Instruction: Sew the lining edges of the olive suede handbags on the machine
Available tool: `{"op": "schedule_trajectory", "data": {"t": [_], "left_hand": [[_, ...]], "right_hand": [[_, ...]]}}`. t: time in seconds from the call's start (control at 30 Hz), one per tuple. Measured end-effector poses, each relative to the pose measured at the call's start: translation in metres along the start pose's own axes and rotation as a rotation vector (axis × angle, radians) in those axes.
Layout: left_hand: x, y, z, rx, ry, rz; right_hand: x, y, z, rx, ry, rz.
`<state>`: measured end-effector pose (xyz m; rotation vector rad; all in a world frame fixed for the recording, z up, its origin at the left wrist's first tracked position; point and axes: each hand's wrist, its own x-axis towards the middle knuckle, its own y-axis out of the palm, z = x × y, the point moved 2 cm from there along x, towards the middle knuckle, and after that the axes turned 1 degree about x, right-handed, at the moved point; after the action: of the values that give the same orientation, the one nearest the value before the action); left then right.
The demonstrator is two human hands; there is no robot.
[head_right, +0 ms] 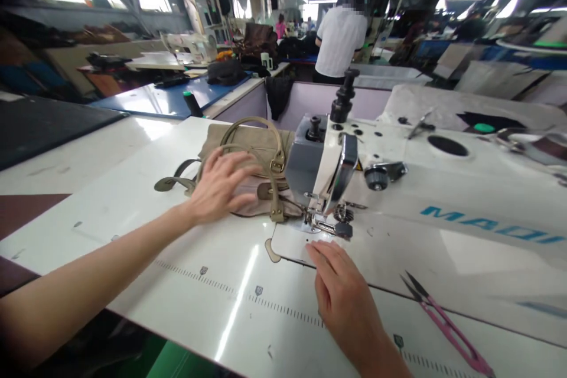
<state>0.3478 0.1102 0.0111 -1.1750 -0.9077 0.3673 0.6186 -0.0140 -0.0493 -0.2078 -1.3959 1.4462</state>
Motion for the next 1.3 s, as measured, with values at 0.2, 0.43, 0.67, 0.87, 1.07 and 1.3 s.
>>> {"op": "schedule_trajectory", "data": {"t": [0.2, 0.43, 0.67, 0.87, 1.07, 1.3], "left_hand": [[-0.096, -0.030, 0.052, -0.084, -0.266, 0.410], [-0.176, -0.123, -0.055, -0.144, 0.225, 0.299], [-0.056, -0.149, -0.022, -0.421, 0.330, 0.182], [-0.039, -0.111, 0.035, -1.033, -0.025, -0.007], [-0.083, -0.077, 0.026, -0.796, 0.224, 0.648], [-0.118, -0.110, 0.005, -0.335, 0.261, 0.725]], "right_hand": [[0.006, 0.003, 0.036, 0.048, -0.081, 0.055], [0.047, 0.049, 0.090, 0.224, -0.140, 0.235], [0.107, 0.074, 0.076, 0.397, -0.073, 0.141], [0.032, 0.022, 0.066, 0.080, 0.135, -0.028], [0.018, 0.025, 0.106, 0.299, 0.220, 0.123], [0.062, 0.048, 0.120, 0.104, 0.141, 0.241]]}}
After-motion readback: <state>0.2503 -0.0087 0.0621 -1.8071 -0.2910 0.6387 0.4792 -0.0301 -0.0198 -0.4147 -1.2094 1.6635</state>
